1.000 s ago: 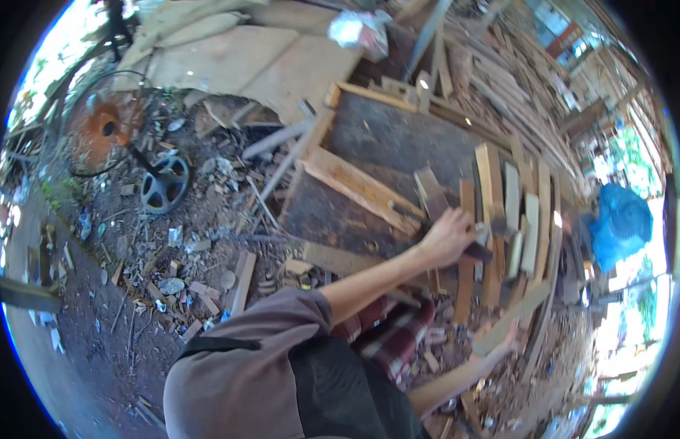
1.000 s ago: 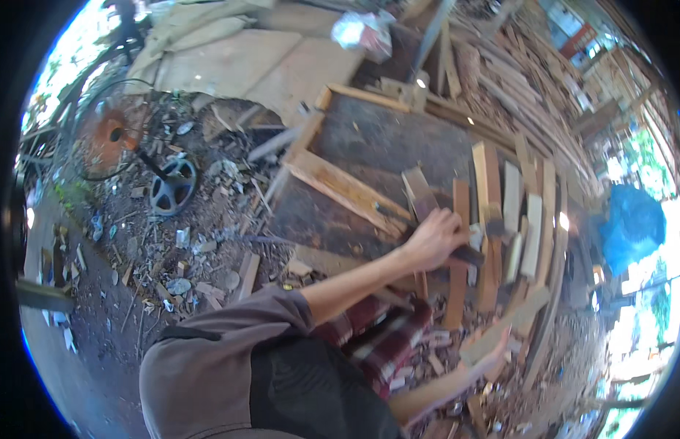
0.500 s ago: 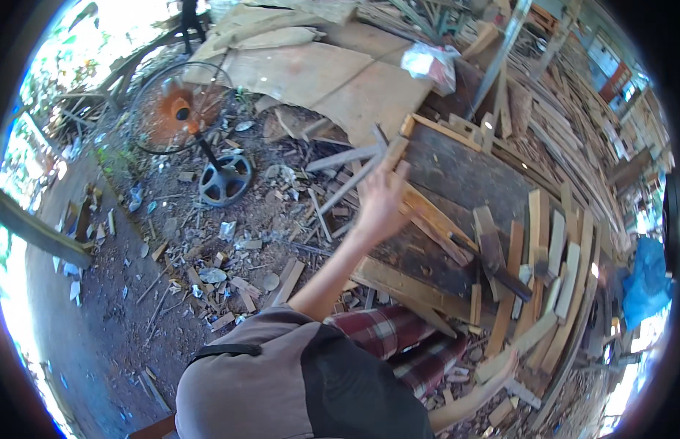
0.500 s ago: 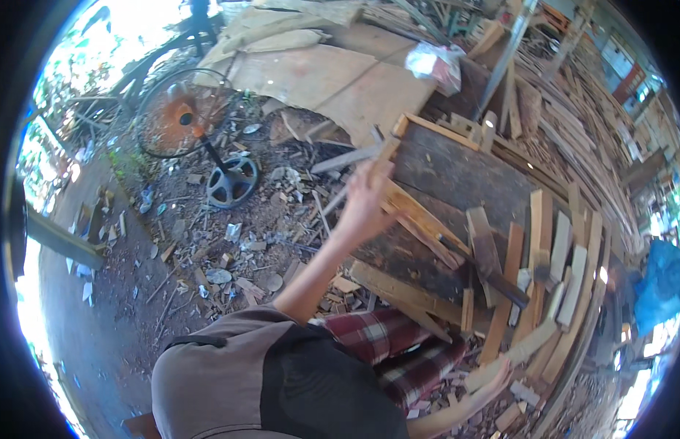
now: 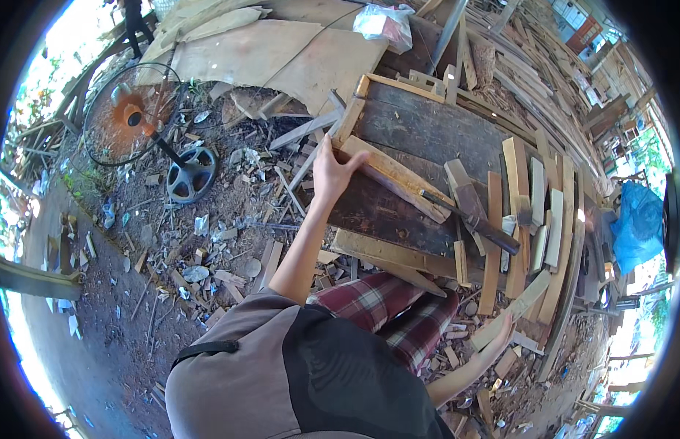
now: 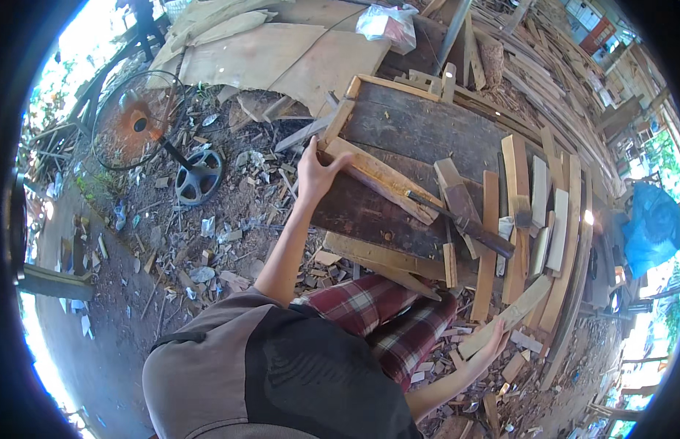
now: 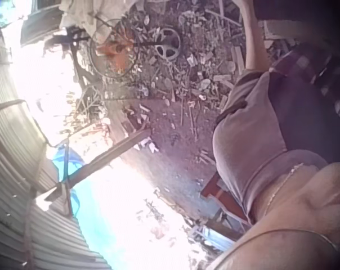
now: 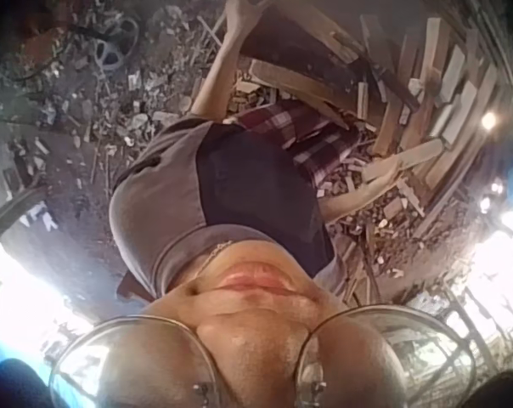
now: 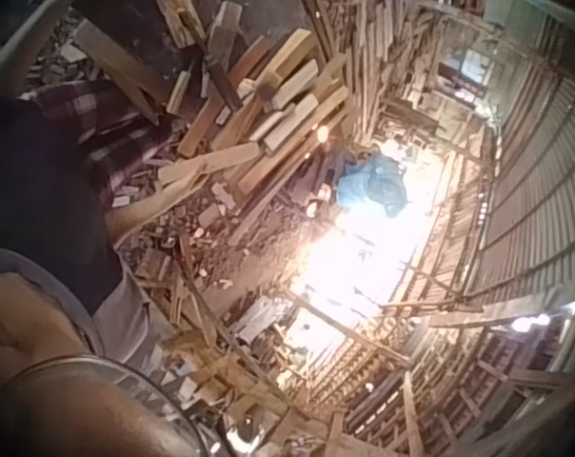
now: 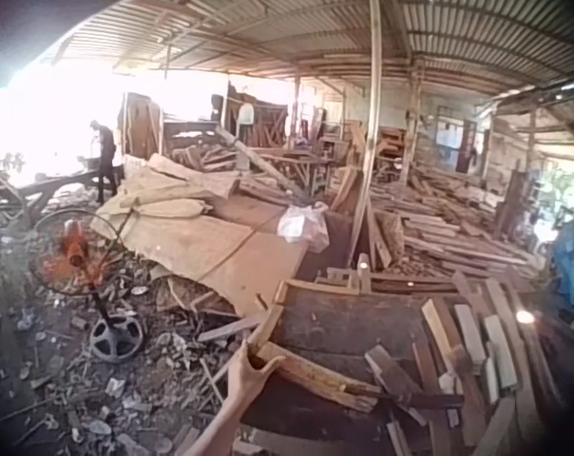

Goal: Using a chisel and mallet to notch and shape pieces of wood on a workbench.

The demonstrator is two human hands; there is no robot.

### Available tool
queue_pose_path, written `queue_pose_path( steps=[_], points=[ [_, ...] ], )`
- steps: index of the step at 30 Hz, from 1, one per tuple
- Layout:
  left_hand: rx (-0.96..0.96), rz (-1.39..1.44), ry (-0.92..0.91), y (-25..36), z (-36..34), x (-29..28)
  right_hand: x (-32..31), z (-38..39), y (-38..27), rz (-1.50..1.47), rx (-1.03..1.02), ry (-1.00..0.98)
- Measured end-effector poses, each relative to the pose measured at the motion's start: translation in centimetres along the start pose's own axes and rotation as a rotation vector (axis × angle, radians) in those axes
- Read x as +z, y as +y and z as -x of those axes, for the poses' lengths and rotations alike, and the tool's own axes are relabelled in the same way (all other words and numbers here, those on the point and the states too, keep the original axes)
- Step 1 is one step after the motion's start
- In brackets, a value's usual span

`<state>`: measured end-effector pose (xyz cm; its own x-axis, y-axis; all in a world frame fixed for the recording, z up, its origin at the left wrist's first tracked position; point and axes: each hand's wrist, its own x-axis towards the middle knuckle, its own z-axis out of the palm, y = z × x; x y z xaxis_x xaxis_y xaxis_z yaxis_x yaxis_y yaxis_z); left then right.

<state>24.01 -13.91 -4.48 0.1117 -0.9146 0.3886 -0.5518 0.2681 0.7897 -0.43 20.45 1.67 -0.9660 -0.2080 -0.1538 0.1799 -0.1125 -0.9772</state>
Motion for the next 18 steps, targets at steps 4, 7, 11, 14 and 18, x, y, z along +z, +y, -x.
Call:
queue_pose_path(
  steps=[4, 7, 11, 14, 18],
  points=[
    [-0.23, 0.381, -0.011, -2.2, -1.5, -0.6, -0.3, 0.7, -0.4, 0.037, -0.019, 0.028],
    [-0.276, 0.428, -0.08, -4.3, -2.2, -0.3, -0.3, 1.1, -0.6, 0.064, -0.035, 0.045],
    [-0.302, 0.267, -0.061, -2.9, -2.0, -0.6, 0.1, 1.8, -0.5, 0.101, -0.047, 0.059],
    [-0.359, 0.333, -0.037, -3.3, -2.1, -1.1, 0.6, 2.5, -0.4, 0.135, -0.048, 0.044],
    [-0.382, 0.404, -0.039, -3.4, -2.3, -0.5, 0.5, 3.1, -1.1, 0.162, -0.08, 0.053]
  ],
)
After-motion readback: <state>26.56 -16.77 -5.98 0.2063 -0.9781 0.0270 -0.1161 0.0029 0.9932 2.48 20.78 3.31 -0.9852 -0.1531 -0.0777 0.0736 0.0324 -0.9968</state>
